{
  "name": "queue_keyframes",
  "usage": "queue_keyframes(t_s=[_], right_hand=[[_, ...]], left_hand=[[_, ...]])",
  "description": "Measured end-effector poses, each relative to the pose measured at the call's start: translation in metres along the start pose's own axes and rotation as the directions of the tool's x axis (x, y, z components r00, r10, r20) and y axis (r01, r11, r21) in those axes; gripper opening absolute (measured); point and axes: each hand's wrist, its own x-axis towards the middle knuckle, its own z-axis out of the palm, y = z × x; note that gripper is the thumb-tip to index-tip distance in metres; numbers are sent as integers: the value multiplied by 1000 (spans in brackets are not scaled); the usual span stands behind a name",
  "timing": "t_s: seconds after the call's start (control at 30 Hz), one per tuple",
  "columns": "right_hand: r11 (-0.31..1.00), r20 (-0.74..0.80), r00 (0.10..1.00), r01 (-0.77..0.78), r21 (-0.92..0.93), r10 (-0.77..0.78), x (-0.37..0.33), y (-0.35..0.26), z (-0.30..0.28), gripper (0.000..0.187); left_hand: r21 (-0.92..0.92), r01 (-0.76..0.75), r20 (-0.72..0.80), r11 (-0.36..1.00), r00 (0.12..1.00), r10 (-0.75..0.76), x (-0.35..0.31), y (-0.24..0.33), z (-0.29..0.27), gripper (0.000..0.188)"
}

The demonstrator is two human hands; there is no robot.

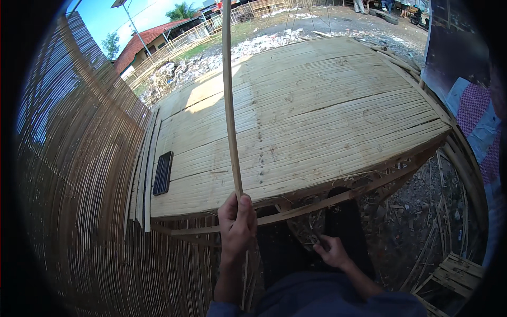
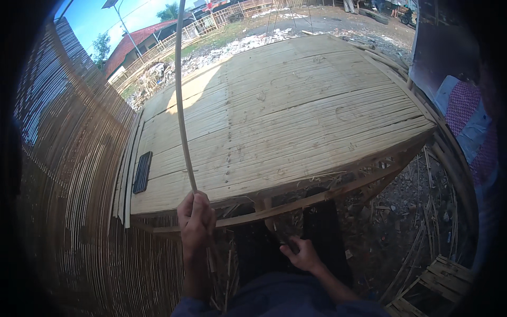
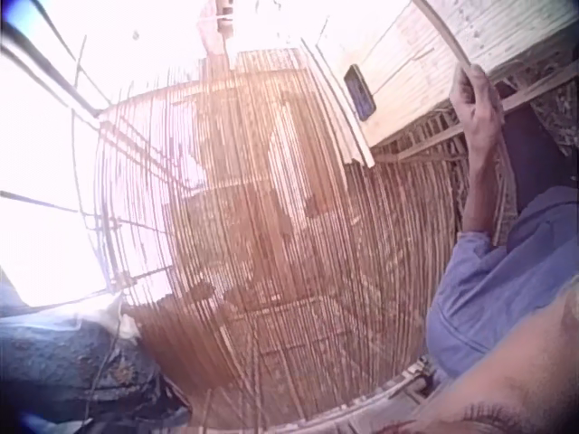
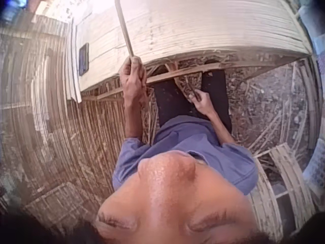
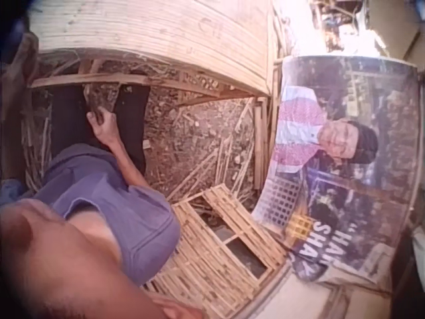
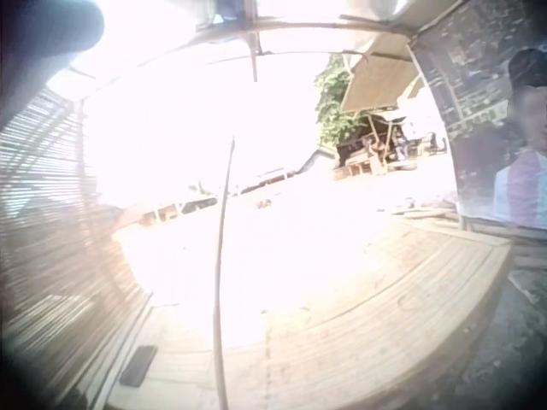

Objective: The person shapes a bamboo pole using a large knife, repeatedly shaving off thin layers and smoothing the edges while holding it against a wooden workbench.

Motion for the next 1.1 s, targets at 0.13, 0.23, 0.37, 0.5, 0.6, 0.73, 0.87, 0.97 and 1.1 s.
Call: queue_keyframes(t_s=[0.13,0.23,0.37,0.5,0.6,0.73,0.87,0.97,1.1], right_hand=[[992,31,999,46,-118,-43,-2,0,19,44],[985,80,997,-2,-172,16,-1,-3,22,43],[993,-28,997,73,-88,-76,5,6,19,41],[997,-14,999,38,-70,-39,6,7,10,39],[998,-37,999,19,-64,-21,6,11,8,40],[997,7,1000,24,-71,-23,3,5,3,43],[998,-2,1000,22,-53,-22,1,9,4,43],[999,-58,998,14,-41,-17,5,17,5,28],[998,-85,995,56,1,-55,3,17,3,29]], left_hand=[[0,-53,-49,999,997,53,16,7,0,27],[-4,-120,-102,993,988,119,19,11,-1,28],[-19,-175,-106,984,979,172,27,25,4,33],[27,-213,-113,977,970,214,31,35,1,34],[25,-257,-81,966,963,258,41,36,0,34],[-28,-300,-37,953,953,299,48,56,-1,34],[-67,-375,-11,925,927,375,66,91,4,36],[-178,-393,89,902,906,413,89,114,7,40],[-283,-417,155,864,869,470,119,133,7,45]])
